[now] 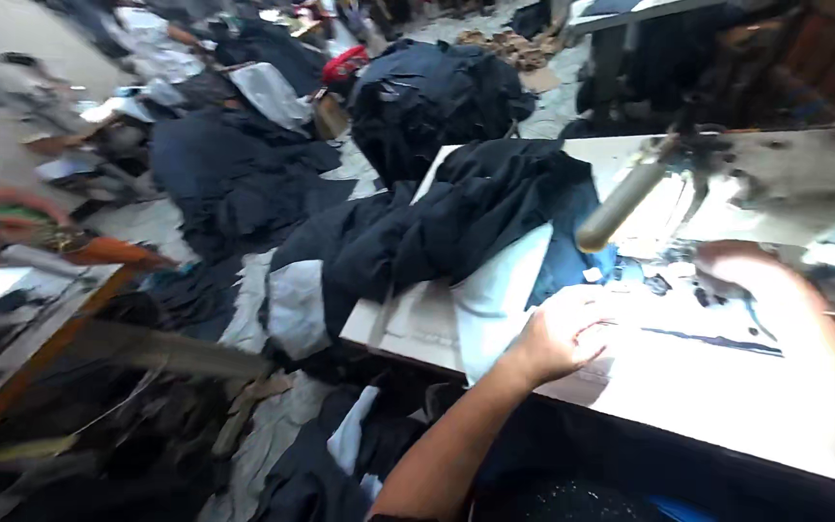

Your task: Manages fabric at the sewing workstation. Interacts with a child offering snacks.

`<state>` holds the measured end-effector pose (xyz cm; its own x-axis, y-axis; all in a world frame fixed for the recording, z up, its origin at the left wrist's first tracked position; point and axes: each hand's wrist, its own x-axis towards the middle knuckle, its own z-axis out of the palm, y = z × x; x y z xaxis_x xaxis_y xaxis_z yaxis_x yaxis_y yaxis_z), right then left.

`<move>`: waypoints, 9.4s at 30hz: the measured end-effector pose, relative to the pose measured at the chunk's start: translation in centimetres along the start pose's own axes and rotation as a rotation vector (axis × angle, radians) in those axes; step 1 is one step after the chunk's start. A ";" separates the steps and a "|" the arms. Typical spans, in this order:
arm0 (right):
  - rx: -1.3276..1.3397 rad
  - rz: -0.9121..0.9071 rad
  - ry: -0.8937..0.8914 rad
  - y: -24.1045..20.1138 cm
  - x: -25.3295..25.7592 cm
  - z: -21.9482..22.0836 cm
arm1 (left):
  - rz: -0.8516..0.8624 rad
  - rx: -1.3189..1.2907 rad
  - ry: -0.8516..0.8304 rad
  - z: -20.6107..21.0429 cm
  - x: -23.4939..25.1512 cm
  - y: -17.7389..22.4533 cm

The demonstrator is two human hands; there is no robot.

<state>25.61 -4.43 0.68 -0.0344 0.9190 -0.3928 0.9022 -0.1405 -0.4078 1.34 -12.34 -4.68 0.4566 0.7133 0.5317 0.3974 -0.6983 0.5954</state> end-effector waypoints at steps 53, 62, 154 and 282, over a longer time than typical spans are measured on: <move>0.459 -1.121 0.407 -8.3 -5.1 11.2 | -0.107 0.088 -0.139 -10.6 2.7 0.0; 0.253 -0.745 0.061 -7.7 -2.5 10.2 | -0.505 -0.217 -0.249 -9.5 2.9 -6.4; 0.469 -0.468 -0.252 -7.7 -1.8 7.5 | -1.078 -0.152 1.270 -30.3 -8.4 -15.1; 2.305 -0.171 -0.522 -16.7 -8.5 14.6 | -0.608 -1.788 0.725 -4.0 -12.0 9.9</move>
<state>4.59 -15.25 -1.20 -0.4225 0.8810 -0.2131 -0.8640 -0.4625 -0.1989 -3.34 -27.59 -2.75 0.0718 0.9921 -0.1028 -0.9408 0.1017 0.3235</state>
